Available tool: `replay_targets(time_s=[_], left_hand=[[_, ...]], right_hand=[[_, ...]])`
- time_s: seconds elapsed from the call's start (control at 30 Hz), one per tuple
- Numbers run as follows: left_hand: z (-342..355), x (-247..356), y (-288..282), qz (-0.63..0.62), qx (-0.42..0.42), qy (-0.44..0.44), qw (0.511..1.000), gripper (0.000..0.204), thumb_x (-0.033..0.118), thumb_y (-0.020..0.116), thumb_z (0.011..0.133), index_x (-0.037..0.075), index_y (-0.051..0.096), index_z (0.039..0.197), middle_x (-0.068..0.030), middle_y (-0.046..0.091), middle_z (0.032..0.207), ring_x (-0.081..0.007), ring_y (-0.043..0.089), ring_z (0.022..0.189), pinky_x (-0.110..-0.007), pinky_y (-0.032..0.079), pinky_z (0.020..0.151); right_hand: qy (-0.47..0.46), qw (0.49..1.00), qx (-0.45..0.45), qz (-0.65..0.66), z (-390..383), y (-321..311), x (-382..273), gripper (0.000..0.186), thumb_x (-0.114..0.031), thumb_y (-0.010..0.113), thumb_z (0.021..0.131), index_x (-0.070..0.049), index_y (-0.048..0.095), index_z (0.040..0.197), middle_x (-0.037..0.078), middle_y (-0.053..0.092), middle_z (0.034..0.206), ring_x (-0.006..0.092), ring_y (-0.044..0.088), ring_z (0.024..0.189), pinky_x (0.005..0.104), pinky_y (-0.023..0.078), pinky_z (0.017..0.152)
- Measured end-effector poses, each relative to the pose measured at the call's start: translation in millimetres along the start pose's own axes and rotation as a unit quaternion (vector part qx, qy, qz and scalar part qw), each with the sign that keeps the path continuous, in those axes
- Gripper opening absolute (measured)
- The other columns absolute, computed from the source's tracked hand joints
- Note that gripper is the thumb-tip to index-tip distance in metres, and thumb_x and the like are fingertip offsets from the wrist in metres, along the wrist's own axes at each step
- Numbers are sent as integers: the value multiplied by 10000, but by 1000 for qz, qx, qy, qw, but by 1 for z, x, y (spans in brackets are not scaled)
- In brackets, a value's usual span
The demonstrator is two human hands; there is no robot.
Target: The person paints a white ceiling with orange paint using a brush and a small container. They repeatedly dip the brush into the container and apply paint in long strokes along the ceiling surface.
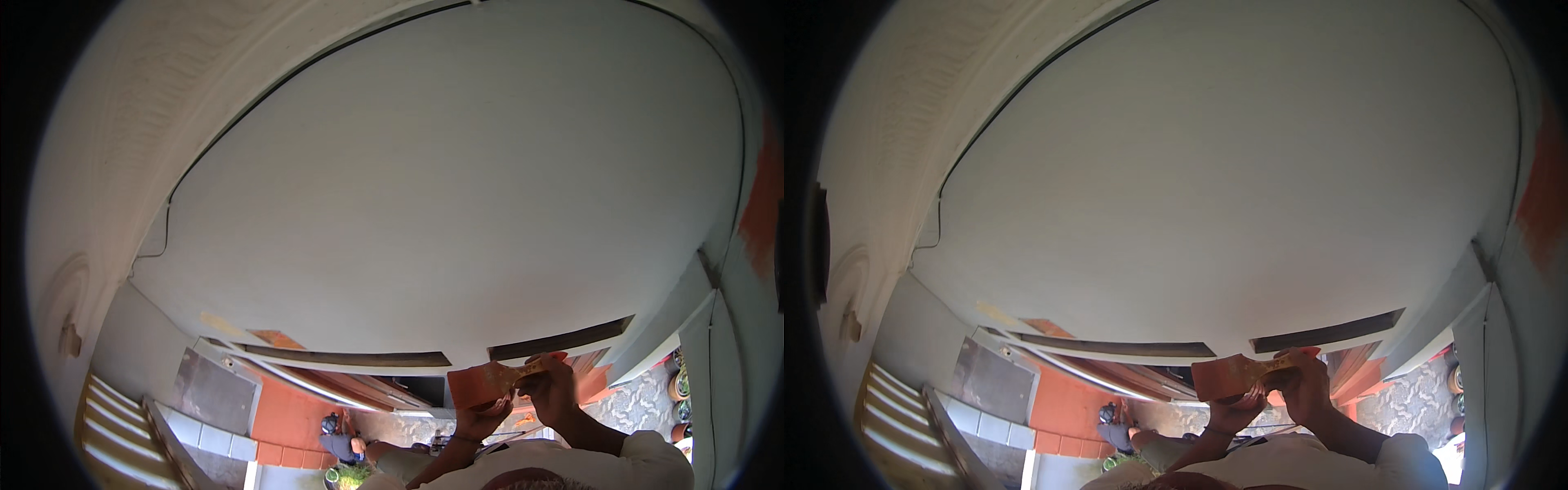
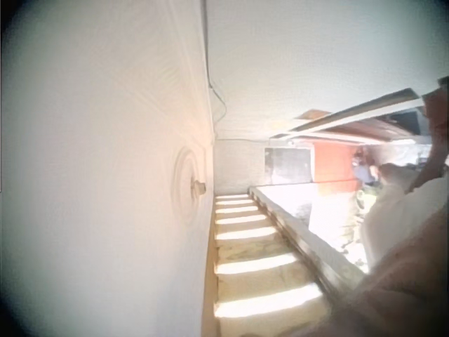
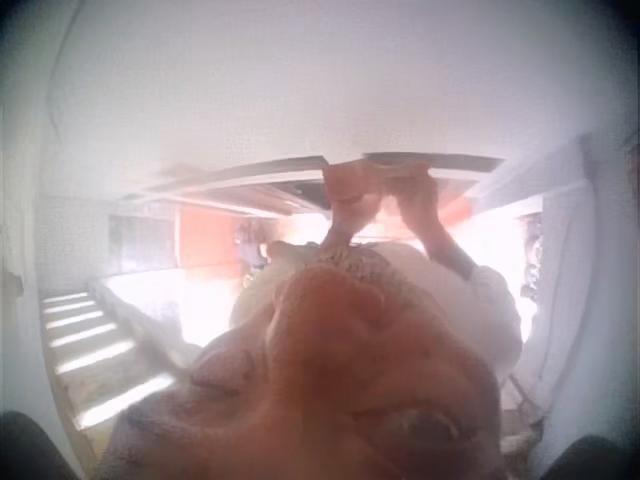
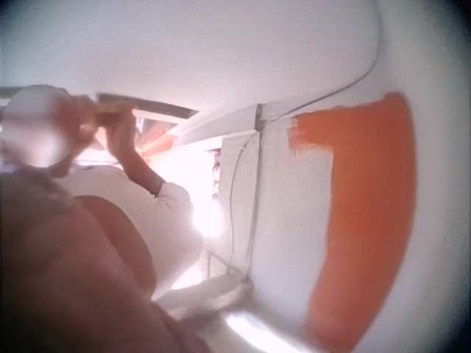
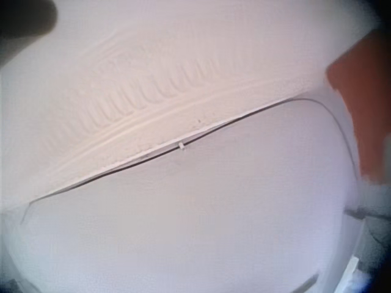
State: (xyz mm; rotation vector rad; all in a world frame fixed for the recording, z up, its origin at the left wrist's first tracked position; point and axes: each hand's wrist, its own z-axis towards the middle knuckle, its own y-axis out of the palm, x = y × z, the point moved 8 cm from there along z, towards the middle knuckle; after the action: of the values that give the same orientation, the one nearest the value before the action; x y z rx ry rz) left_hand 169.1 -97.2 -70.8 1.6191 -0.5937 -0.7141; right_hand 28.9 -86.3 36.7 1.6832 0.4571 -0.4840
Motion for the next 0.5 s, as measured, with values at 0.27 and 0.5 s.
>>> replay_targets(time_s=[0.27,0.5], left_hand=[[14,-8,25,46,57,-32,997,674,636,613,935,119,592,1367,-117,627,1320,-315,593,1230,-457,564,959],[23,-22,34,55,74,-38,995,676,644,663,901,133,612,1341,-103,637,1295,-331,582,1244,-514,519,1077]], right_hand=[[31,993,9,112,3,-13,-26,377,-474,587,1052,-112,621,1154,142,709,1109,316,709,1022,406,567,770],[-33,986,15,161,-2,-34,-50,257,-371,658,1025,-119,662,1070,78,721,1029,236,727,915,371,579,724]])
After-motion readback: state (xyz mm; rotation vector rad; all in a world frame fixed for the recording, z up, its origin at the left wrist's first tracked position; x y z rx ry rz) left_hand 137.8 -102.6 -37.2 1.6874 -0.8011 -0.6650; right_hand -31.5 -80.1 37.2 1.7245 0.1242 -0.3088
